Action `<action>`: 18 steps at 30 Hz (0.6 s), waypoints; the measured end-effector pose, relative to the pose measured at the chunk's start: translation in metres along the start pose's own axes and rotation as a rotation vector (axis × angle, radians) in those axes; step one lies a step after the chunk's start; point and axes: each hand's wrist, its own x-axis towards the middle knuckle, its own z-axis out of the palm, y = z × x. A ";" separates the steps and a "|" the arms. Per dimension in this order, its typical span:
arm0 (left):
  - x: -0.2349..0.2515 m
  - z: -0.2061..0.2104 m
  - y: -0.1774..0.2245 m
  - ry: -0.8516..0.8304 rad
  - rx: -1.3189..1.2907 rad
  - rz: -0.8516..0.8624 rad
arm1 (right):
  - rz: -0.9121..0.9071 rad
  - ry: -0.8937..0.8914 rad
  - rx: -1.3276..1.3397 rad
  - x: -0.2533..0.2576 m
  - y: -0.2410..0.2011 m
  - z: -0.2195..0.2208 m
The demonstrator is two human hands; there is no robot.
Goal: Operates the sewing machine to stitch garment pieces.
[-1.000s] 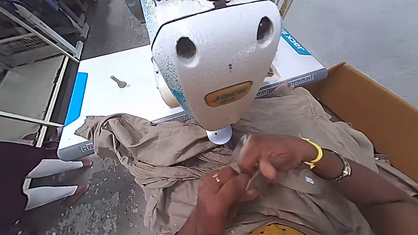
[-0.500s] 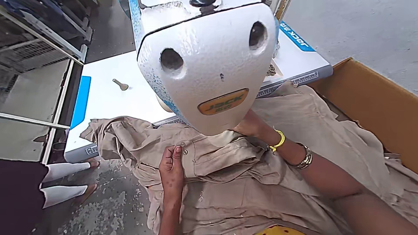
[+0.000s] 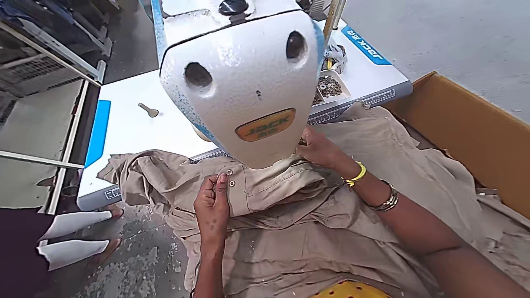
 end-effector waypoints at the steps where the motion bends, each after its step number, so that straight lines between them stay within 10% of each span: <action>1: 0.000 0.000 -0.001 -0.002 0.010 0.005 | 0.019 -0.005 -0.028 -0.001 -0.001 0.001; 5: -0.004 0.004 -0.007 0.011 0.016 0.014 | -0.024 -0.030 -0.257 0.004 0.001 -0.019; 10: -0.009 0.009 -0.011 0.017 -0.001 0.010 | -0.257 0.437 -0.844 0.030 0.030 -0.055; 18: -0.009 0.010 -0.016 0.006 0.002 0.029 | -0.380 0.361 -1.141 0.060 0.053 -0.059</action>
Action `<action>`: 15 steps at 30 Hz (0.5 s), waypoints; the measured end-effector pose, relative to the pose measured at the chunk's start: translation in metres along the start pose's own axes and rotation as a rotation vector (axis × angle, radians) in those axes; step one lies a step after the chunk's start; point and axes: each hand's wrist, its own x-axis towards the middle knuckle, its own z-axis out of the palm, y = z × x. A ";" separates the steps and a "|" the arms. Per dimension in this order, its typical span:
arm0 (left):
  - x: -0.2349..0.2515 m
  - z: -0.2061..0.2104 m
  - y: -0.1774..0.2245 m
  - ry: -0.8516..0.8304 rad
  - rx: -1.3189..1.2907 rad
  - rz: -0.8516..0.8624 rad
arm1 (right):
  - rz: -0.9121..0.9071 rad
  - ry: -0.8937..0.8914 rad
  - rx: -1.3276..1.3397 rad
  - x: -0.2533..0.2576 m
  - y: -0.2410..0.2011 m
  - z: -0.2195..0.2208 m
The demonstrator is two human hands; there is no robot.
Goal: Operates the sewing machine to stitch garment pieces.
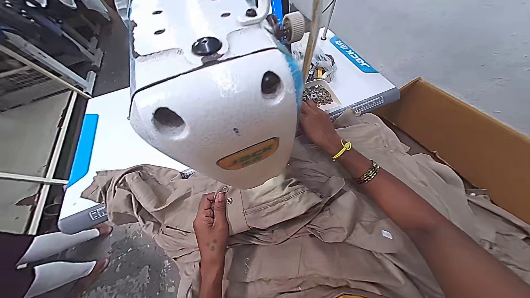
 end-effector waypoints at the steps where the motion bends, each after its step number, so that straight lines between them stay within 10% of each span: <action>1: 0.000 0.000 -0.001 -0.001 0.000 0.000 | 0.000 0.010 0.029 -0.001 0.001 -0.001; 12: 0.007 0.001 0.002 0.001 -0.043 -0.028 | 0.333 0.098 0.637 -0.023 -0.002 -0.040; 15: -0.002 -0.005 0.004 -0.123 -0.043 0.218 | 0.300 0.032 0.719 -0.018 -0.022 -0.053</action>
